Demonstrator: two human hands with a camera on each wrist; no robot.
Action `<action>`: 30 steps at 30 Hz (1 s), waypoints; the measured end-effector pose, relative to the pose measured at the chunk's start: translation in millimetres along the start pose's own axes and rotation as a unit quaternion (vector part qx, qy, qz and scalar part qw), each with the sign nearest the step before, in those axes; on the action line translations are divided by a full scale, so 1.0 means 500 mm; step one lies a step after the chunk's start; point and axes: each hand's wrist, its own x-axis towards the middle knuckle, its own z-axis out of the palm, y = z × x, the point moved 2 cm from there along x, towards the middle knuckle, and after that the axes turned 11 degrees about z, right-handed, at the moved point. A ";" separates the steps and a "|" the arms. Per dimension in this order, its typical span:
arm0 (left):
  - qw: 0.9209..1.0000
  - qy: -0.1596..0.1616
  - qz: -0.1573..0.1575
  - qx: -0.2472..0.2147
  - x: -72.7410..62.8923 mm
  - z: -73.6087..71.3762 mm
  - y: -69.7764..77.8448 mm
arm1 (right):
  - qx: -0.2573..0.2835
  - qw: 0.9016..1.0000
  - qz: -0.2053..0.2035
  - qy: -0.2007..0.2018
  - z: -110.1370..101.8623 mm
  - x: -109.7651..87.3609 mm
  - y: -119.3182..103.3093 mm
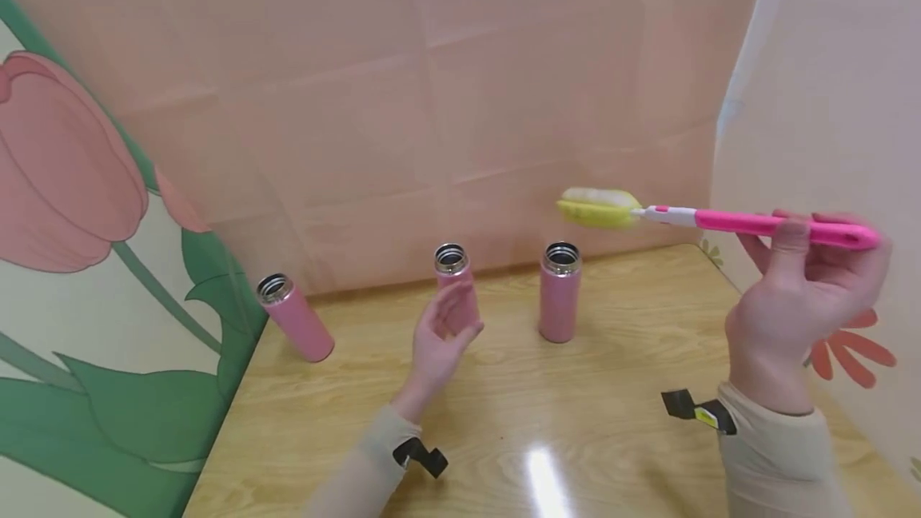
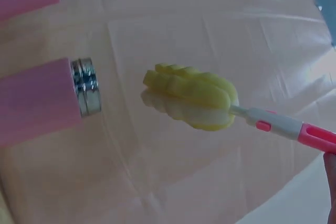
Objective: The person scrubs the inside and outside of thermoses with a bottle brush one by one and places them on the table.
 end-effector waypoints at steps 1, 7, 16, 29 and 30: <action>1.000 0.012 0.012 0.005 0.002 -0.016 0.003 | 0.013 1.000 -0.009 -0.019 0.016 -0.004 0.005; 0.996 0.085 0.011 0.029 0.014 -0.086 -0.010 | 0.008 0.989 -0.003 -0.151 0.098 -0.048 0.058; 0.987 0.121 -0.099 0.046 0.039 -0.113 -0.088 | -0.137 0.928 0.034 -0.344 0.217 -0.094 0.164; 0.980 0.139 -0.143 0.013 0.043 -0.104 -0.152 | -0.337 0.833 -0.108 -0.424 0.323 -0.141 0.197; 0.979 0.138 -0.146 0.013 0.041 -0.103 -0.155 | -0.344 0.827 -0.123 -0.428 0.327 -0.143 0.199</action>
